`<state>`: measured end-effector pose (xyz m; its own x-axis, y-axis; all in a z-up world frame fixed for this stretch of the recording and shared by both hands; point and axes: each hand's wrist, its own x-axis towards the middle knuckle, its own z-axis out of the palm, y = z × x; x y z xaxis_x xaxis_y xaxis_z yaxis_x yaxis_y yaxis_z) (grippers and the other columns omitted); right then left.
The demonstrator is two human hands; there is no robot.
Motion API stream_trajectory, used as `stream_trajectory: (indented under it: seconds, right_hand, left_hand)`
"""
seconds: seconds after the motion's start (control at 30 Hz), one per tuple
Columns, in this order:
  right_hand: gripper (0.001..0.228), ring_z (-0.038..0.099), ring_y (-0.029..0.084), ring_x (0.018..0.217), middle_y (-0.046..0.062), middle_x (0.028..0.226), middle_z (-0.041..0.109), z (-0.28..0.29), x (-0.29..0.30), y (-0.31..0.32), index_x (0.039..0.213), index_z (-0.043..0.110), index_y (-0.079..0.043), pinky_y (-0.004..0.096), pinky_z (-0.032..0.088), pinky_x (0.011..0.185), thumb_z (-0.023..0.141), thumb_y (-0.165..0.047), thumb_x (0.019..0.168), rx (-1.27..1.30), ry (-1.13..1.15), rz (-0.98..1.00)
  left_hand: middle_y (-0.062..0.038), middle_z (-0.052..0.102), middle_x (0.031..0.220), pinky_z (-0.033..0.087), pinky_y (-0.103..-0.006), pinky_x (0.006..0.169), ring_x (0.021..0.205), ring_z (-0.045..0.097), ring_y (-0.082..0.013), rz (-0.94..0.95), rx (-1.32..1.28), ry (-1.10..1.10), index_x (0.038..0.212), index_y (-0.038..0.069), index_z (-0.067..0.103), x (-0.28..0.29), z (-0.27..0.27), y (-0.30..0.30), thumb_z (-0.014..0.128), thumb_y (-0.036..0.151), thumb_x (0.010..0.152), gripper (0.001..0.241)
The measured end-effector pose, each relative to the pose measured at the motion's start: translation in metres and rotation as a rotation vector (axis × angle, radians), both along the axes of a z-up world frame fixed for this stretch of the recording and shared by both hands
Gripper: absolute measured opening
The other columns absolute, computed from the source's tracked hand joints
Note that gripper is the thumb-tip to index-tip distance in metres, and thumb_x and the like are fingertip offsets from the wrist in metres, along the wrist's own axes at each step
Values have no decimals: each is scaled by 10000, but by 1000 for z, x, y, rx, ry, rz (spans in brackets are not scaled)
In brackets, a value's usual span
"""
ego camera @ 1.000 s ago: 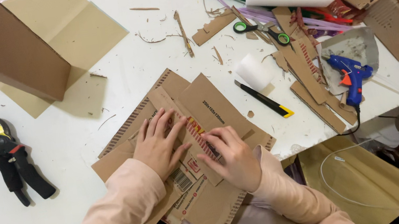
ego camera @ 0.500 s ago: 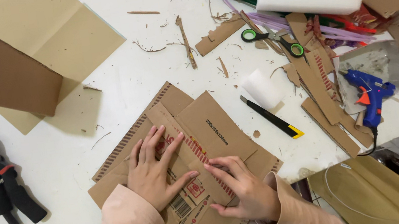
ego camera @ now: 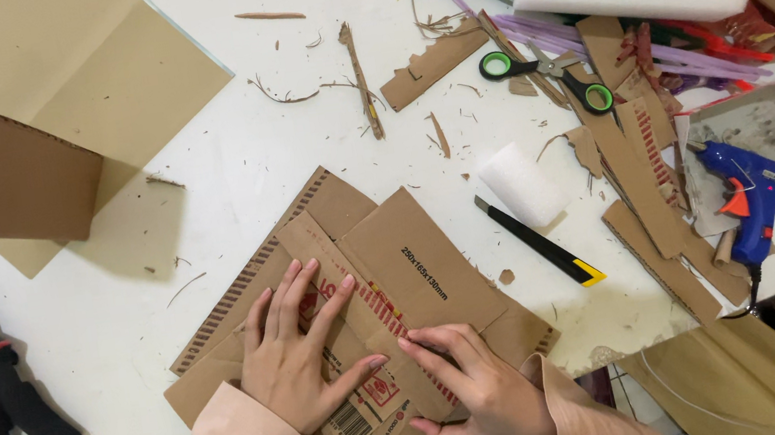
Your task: The person folds and assembles a cardboard box by hand, uses a utility knife to score and cut the cardboard, and inserts a block of white foam inside.
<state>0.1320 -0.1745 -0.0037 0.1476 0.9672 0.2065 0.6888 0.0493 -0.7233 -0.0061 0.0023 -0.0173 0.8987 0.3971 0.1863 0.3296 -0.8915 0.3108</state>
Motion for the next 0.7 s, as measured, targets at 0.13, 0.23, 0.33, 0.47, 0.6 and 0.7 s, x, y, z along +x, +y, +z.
stream_trajectory:
  seconds: [0.13,0.23,0.33,0.47,0.6,0.7]
  right_hand:
    - [645,485,287,1083,150,1199,477,1,1,1,1280,419,5,364,423,955,718,-274,782,-1,-7,4]
    - [642,483,295,1071,161,1198,473,1,1,1,1275,419,19,373,429,947,710,-275,784,-2,-6,16]
    - [649,480,303,1086,170,1204,474,1,6,-3,1282,413,12,381,424,955,712,-264,776,0,17,11]
    - [470,521,269,1064,153,1121,514,4,41,-23,1116,510,-12,365,453,956,643,-310,777,149,61,-257]
    - [191,542,274,937,131,977,610,13,84,-29,964,609,24,356,436,853,649,-112,836,9,-307,-644]
    - [246,494,283,900,138,1009,580,-12,103,-26,984,603,65,354,426,839,669,-114,830,34,-366,-535]
  left_hand:
    - [-73,285,1440,208,-404,1073,1344,296,-207,3,18,-6,1344,295,395,0,2,0,480,698,740,731]
    - [-89,304,1426,192,-399,1080,1335,303,-209,2,-4,-14,1337,277,406,2,4,0,469,683,751,716]
    - [-88,328,1411,217,-410,1072,1326,319,-225,10,2,-9,1327,287,420,2,6,-1,489,693,732,723]
    - [-79,340,1406,218,-408,1069,1324,325,-211,28,21,26,1318,295,431,2,2,-1,524,717,691,761]
    - [-91,323,1407,200,-426,1083,1339,297,-227,24,-20,31,1324,288,423,0,-2,-2,516,715,699,763]
    - [-94,344,1394,218,-439,1076,1331,318,-235,33,-45,1,1310,279,444,0,-1,-3,543,690,699,743]
